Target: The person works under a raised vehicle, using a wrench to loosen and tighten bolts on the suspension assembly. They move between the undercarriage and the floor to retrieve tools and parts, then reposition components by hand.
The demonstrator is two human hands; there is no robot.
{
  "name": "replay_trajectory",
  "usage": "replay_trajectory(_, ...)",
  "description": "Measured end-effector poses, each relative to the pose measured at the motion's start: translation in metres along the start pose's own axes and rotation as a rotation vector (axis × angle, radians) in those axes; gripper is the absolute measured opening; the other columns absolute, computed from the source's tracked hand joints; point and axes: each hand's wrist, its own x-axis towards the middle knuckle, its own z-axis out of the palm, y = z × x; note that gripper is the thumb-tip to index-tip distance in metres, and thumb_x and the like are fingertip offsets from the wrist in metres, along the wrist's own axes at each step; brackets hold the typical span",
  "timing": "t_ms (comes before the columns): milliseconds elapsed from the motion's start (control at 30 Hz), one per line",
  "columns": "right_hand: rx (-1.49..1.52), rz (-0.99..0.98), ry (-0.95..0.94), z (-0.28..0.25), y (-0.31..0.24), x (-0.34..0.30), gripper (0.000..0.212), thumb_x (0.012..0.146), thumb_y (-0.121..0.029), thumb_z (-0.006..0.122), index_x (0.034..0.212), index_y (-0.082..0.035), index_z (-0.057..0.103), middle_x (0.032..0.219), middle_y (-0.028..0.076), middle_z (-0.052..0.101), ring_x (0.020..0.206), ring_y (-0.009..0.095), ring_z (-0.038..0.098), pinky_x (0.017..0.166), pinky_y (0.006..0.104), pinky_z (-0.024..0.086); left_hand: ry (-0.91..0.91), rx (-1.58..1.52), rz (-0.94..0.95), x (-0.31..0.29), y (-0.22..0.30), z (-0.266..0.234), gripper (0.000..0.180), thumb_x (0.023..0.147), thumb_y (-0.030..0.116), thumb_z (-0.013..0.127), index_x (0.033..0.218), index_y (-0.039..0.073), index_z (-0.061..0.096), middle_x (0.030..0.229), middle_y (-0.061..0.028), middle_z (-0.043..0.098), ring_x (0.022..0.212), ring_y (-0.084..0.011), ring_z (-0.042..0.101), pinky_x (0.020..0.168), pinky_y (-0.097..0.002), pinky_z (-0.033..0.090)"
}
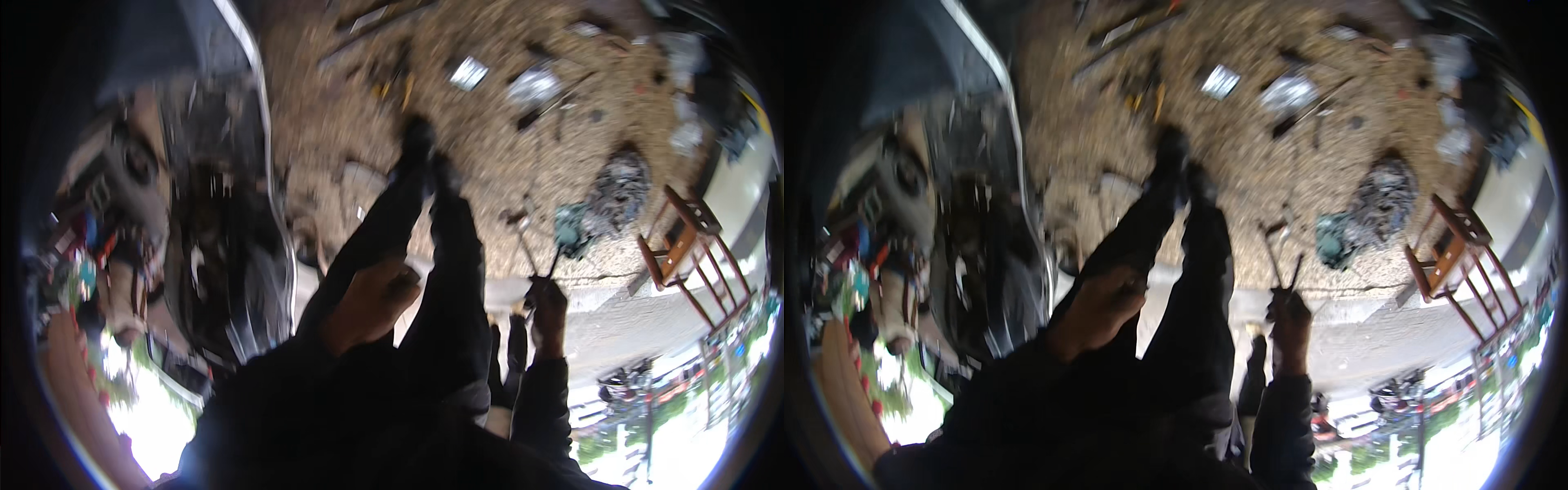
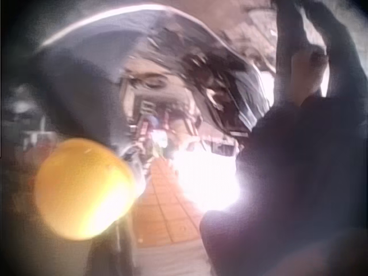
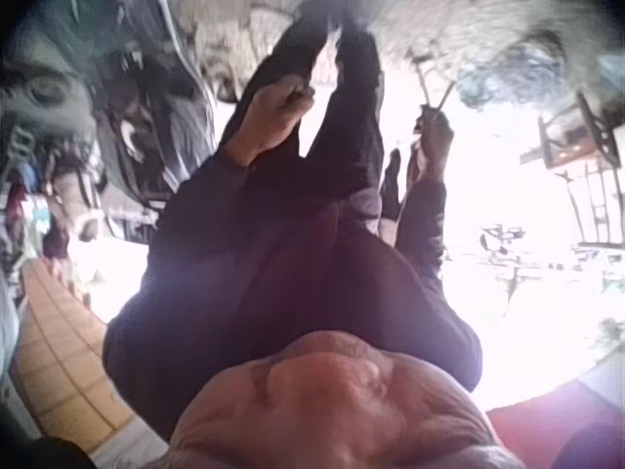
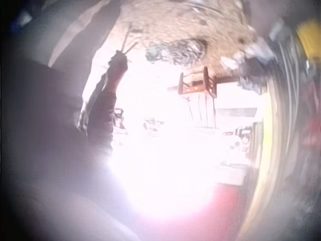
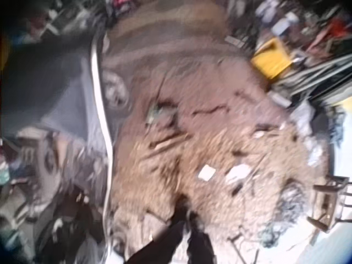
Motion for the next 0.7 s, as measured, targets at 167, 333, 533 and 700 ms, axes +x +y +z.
replay_trajectory(167,0.182,-0.002,0.068,-0.035,-0.056,-0.040,0.019,0.094,-0.018,0.059,0.100,-0.001,0.066,0.072,0.001,0.058,0.061,0.008,0.053,0.055,0.0235,0.043,0.002,-0.097,-0.073,0.008,0.104,-0.027,0.017,0.090,0.016,0.064,0.097,0.001,0.061,0.084,-0.0101,0.065,0.076,-0.0181,0.062,0.069,-0.0321,0.049)
replay_trajectory(333,0.233,0.007,0.109,-0.080,-0.105,-0.064,0.023,0.095,-0.024,0.059,0.099,-0.002,0.066,0.070,-0.001,0.057,0.059,0.007,0.052,0.052,0.0240,0.043,-0.013,0.072,0.114,0.028,0.230,-0.039,0.016,0.096,0.017,0.058,0.100,0.001,0.058,0.080,-0.0032,0.056,0.071,-0.0112,0.054,0.064,-0.0288,0.046)
replay_trajectory(533,0.130,-0.129,0.137,-0.148,-0.159,-0.063,0.030,0.094,-0.030,0.058,0.084,-0.002,0.063,0.065,0.004,0.058,0.056,0.011,0.055,0.051,0.0299,0.044,0.018,0.223,0.221,0.054,0.348,-0.039,0.016,0.095,0.021,0.060,0.091,0.005,0.060,0.076,-0.0023,0.055,0.070,-0.0117,0.055,0.062,-0.0296,0.046)
replay_trajectory(700,-0.129,-0.277,0.225,-0.196,-0.250,-0.031,0.027,0.091,-0.025,0.057,0.078,-0.002,0.063,0.075,0.017,0.066,0.069,0.038,0.064,0.059,0.0437,0.048,0.009,0.212,0.303,0.086,0.448,-0.066,0.015,0.096,0.019,0.058,0.094,0.004,0.058,0.081,-0.0025,0.058,0.073,-0.0119,0.057,0.066,-0.0307,0.047)
